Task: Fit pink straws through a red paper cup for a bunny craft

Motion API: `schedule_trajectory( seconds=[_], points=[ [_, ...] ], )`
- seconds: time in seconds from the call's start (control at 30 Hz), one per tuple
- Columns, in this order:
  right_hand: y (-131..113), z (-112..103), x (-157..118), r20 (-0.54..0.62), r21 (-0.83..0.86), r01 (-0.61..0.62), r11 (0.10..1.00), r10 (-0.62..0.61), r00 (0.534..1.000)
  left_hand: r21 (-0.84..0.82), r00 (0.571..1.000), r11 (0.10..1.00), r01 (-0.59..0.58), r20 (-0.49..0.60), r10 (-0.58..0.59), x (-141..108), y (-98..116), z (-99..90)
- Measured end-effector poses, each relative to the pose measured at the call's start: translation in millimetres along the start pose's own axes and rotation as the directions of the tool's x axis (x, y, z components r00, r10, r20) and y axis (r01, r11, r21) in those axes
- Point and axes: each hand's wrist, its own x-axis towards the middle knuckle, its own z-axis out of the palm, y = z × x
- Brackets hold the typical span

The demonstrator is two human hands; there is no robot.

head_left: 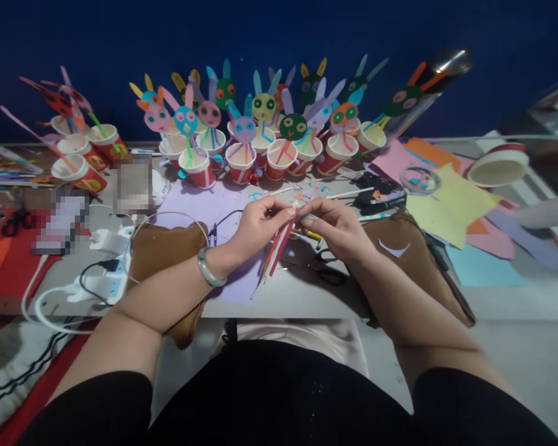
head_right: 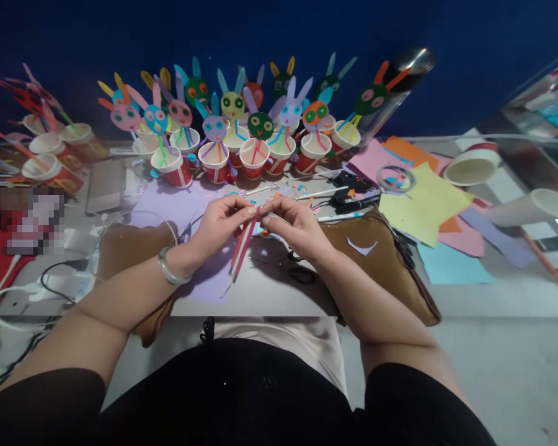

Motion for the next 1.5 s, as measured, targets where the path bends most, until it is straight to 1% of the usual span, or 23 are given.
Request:
schedule_trajectory(
  seconds=[0.07, 0.1, 0.2, 0.3, 0.37, 0.47, 0.53, 0.6, 0.73, 0.93, 1.07, 1.17, 1.37, 1.5],
  points=[
    [-2, -2, 0, -0.008, 0.001, -0.024, 1.000, 0.024, 1.000, -0.036, 0.996, 0.997, 0.075, 0.048, -0.073, 1, 2, -1.1],
    [-3, -4, 0, -0.010, 0.000, -0.033, 0.999, 0.033, 0.999, -0.048, 0.994, 0.994, 0.095, 0.066, -0.092, 1, 3, -1.3],
    [-7, -7, 0, -0.007, -0.035, -0.026, 0.999, 0.026, 1.000, -0.057, 0.991, 0.993, 0.100, 0.094, -0.094, 2, 1, -1.1],
    [-10, -8, -1, -0.005, -0.110, 0.002, 0.994, -0.003, 1.000, 0.017, 0.996, 0.999, 0.038, 0.078, -0.039, 0, -5, -0.9],
    [-13, -7, -4, -0.016, -0.168, 0.019, 0.986, -0.022, 1.000, 0.114, 0.998, 0.993, -0.042, 0.058, 0.035, -1, -7, -1.2],
    [-19, -4, -10, -0.021, -0.229, 0.068, 0.971, -0.075, 0.997, 0.271, 0.989, 0.951, -0.147, 0.043, 0.141, -5, -8, -1.1],
    [-22, -1, -15, -0.007, -0.247, 0.104, 0.963, -0.109, 0.994, 0.347, 0.983, 0.920, -0.183, 0.044, 0.179, -6, -7, -0.6],
    [-25, 2, -19, -0.003, -0.259, 0.132, 0.957, -0.137, 0.991, 0.369, 0.981, 0.909, -0.193, 0.039, 0.192, -6, -6, -0.1],
    [-25, 3, -20, -0.024, -0.258, 0.144, 0.955, -0.156, 0.988, 0.307, 0.985, 0.937, -0.168, 0.017, 0.171, -5, -7, 0.1],
    [-23, 0, -17, -0.001, -0.239, 0.148, 0.960, -0.153, 0.988, 0.273, 0.984, 0.945, -0.178, 0.020, 0.179, -5, -8, 0.9],
    [-22, 0, -16, 0.003, -0.228, 0.141, 0.963, -0.144, 0.990, 0.219, 0.989, 0.965, -0.147, 0.019, 0.147, -6, -7, 1.8],
    [-21, -1, -15, -0.003, -0.200, 0.131, 0.971, -0.135, 0.991, 0.180, 0.990, 0.974, -0.138, 0.031, 0.134, -7, -6, 1.9],
    [-22, -1, -14, -0.022, -0.158, 0.073, 0.985, -0.078, 0.997, 0.143, 0.991, 0.982, -0.126, 0.064, 0.118, -10, -4, 1.5],
    [-22, 0, -14, -0.029, -0.123, 0.069, 0.990, -0.073, 0.997, 0.130, 0.991, 0.985, -0.114, 0.079, 0.105, -11, -4, 1.2]
  ],
)
